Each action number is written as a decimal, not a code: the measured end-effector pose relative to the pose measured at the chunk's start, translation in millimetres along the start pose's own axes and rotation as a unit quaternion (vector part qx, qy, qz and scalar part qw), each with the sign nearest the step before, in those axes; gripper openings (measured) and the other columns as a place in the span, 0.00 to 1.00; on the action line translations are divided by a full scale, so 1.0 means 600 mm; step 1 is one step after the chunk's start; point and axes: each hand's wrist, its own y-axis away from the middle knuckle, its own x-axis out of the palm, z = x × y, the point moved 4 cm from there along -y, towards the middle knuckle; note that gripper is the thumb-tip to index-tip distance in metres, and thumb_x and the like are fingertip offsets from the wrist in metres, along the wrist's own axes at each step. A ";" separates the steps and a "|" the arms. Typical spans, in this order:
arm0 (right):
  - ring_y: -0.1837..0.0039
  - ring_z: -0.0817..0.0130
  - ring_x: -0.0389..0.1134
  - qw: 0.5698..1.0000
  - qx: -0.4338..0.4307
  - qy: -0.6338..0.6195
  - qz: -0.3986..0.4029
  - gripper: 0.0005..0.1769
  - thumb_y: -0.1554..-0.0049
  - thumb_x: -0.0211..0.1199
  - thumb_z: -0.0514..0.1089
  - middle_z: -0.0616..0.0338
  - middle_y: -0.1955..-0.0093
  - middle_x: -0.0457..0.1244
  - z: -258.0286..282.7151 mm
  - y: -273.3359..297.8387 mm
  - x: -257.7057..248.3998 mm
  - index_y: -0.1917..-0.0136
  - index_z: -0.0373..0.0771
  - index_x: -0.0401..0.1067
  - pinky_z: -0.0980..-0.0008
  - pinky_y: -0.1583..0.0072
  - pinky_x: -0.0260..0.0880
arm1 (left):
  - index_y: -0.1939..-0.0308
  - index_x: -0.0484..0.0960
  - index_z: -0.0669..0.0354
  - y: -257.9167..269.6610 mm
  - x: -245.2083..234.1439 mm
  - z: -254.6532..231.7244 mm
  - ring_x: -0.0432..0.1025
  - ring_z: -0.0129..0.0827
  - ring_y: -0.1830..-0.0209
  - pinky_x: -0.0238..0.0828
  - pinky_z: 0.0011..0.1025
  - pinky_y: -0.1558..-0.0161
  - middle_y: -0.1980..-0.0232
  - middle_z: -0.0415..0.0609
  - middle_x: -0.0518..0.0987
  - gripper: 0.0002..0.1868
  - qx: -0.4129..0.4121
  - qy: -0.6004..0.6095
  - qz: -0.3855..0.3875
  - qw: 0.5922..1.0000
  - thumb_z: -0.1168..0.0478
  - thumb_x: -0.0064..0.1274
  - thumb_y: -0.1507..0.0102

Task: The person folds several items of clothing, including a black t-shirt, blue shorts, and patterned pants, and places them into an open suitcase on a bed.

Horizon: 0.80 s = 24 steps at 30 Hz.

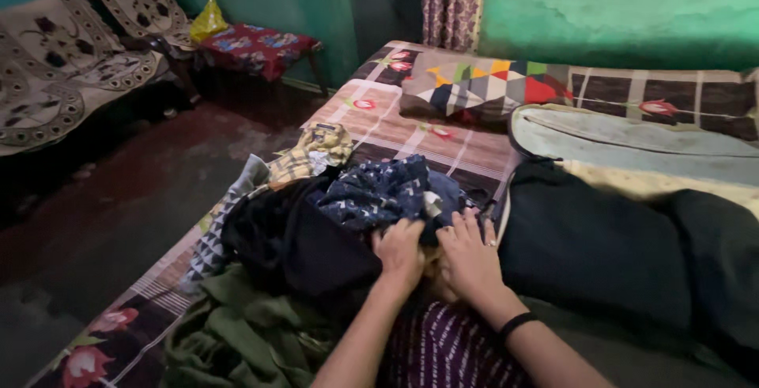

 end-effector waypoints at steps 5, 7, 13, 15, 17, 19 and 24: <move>0.27 0.45 0.57 0.945 -0.043 -0.320 -0.051 0.50 0.51 0.74 0.47 0.37 0.27 0.55 -0.012 -0.061 0.016 0.23 0.38 0.50 0.53 0.31 0.59 | 0.44 0.82 0.57 -0.106 -0.076 0.022 0.78 0.55 0.51 0.74 0.46 0.49 0.52 0.61 0.83 0.19 0.067 0.150 -0.053 0.985 0.66 0.46 0.37; 0.34 0.52 0.61 0.874 -0.055 -0.479 -0.051 0.57 0.51 0.74 0.46 0.42 0.29 0.56 -0.013 -0.089 -0.021 0.20 0.39 0.42 0.57 0.37 0.64 | 0.43 0.82 0.64 -0.141 -0.103 0.021 0.78 0.47 0.54 0.76 0.39 0.52 0.53 0.57 0.83 0.20 0.088 0.305 -0.060 0.947 0.68 0.43 0.37; 0.55 0.64 0.67 0.772 0.086 -0.625 0.073 0.40 0.39 0.68 0.40 0.47 0.51 0.69 -0.004 -0.165 -0.063 0.22 0.48 0.50 0.62 0.53 0.68 | 0.50 0.83 0.59 -0.198 -0.170 -0.030 0.72 0.23 0.67 0.70 0.23 0.63 0.62 0.40 0.80 0.16 -0.085 0.576 0.060 0.811 0.66 0.39 0.33; 0.53 0.74 0.69 0.767 -0.037 -0.640 0.022 0.15 0.38 0.67 0.45 0.60 0.55 0.72 0.001 -0.194 -0.098 0.43 0.32 0.79 0.67 0.51 0.72 | 0.52 0.84 0.55 -0.212 -0.198 -0.045 0.71 0.23 0.70 0.68 0.24 0.66 0.64 0.40 0.80 0.15 -0.137 0.589 0.055 0.795 0.66 0.40 0.34; 0.57 0.72 0.70 0.848 -0.026 -0.529 -0.015 0.14 0.41 0.67 0.48 0.57 0.60 0.72 -0.016 -0.205 -0.157 0.50 0.34 0.79 0.65 0.53 0.71 | 0.55 0.83 0.59 -0.226 -0.238 -0.054 0.70 0.24 0.69 0.67 0.25 0.67 0.65 0.40 0.78 0.12 -0.149 0.582 0.026 0.799 0.62 0.44 0.33; 0.60 0.67 0.70 0.900 -0.005 -0.435 -0.034 0.15 0.43 0.67 0.50 0.52 0.63 0.71 -0.037 -0.216 -0.247 0.53 0.35 0.79 0.63 0.55 0.70 | 0.56 0.81 0.62 -0.254 -0.291 -0.073 0.69 0.24 0.67 0.67 0.26 0.65 0.64 0.40 0.77 0.10 -0.091 0.609 0.023 0.788 0.60 0.47 0.32; 0.56 0.71 0.72 0.905 -0.125 -0.345 -0.214 0.17 0.48 0.57 0.40 0.50 0.58 0.71 -0.089 -0.227 -0.502 0.48 0.36 0.79 0.64 0.52 0.70 | 0.48 0.78 0.64 -0.289 -0.441 -0.195 0.71 0.29 0.59 0.69 0.31 0.56 0.60 0.42 0.76 0.17 0.147 0.435 0.058 0.887 0.61 0.57 0.39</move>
